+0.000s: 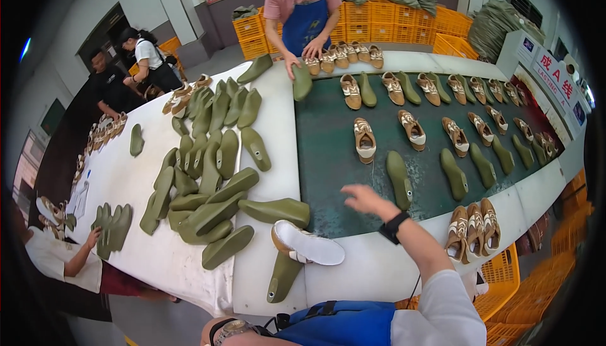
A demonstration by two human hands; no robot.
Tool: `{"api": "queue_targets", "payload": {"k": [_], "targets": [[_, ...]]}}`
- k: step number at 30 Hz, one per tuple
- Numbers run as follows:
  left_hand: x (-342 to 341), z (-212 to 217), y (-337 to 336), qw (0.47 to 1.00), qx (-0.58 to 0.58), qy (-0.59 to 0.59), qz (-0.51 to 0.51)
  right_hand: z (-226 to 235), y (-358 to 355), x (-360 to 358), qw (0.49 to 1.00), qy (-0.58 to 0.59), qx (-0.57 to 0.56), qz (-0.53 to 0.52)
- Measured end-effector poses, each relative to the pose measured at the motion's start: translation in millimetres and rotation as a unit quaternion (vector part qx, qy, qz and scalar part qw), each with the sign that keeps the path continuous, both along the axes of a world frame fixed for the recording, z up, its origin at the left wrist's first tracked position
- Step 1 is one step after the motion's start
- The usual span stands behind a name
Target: The recorder is inserting plastic shoe lasts into shoe uppers and placing the assembled pieces onto a conveyor belt at a shoe manufacturing facility.
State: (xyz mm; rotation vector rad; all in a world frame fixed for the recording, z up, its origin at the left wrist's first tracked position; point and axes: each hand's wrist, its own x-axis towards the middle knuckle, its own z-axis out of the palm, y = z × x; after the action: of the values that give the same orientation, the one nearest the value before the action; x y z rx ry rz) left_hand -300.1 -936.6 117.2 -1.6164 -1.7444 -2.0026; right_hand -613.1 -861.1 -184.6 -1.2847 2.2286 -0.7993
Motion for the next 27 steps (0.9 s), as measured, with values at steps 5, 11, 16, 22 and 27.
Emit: {"api": "queue_targets", "payload": {"k": [5, 11, 16, 22, 27], "targets": [[60, -73, -41, 0.941, 0.023, -0.240, 0.239, 2, -4, 124, 0.992, -0.007, -0.036, 0.120], [152, -222, -96, 0.602, -0.349, -0.358, 0.623, -8, -16, 171, 0.992, 0.051, -0.084, 0.082], [273, -285, -151, 0.448, 0.071, -0.472, 0.756, 2, 54, 171, 0.991, 0.126, -0.015, 0.039], [402, -317, -246, 0.195, 0.172, -0.459, 0.849, 0, 97, 173, 0.974, 0.135, 0.177, 0.044], [461, -451, -246, 0.096, -0.157, -0.618, 0.764, 35, 40, 197, 0.973, 0.229, 0.013, -0.038]]}}
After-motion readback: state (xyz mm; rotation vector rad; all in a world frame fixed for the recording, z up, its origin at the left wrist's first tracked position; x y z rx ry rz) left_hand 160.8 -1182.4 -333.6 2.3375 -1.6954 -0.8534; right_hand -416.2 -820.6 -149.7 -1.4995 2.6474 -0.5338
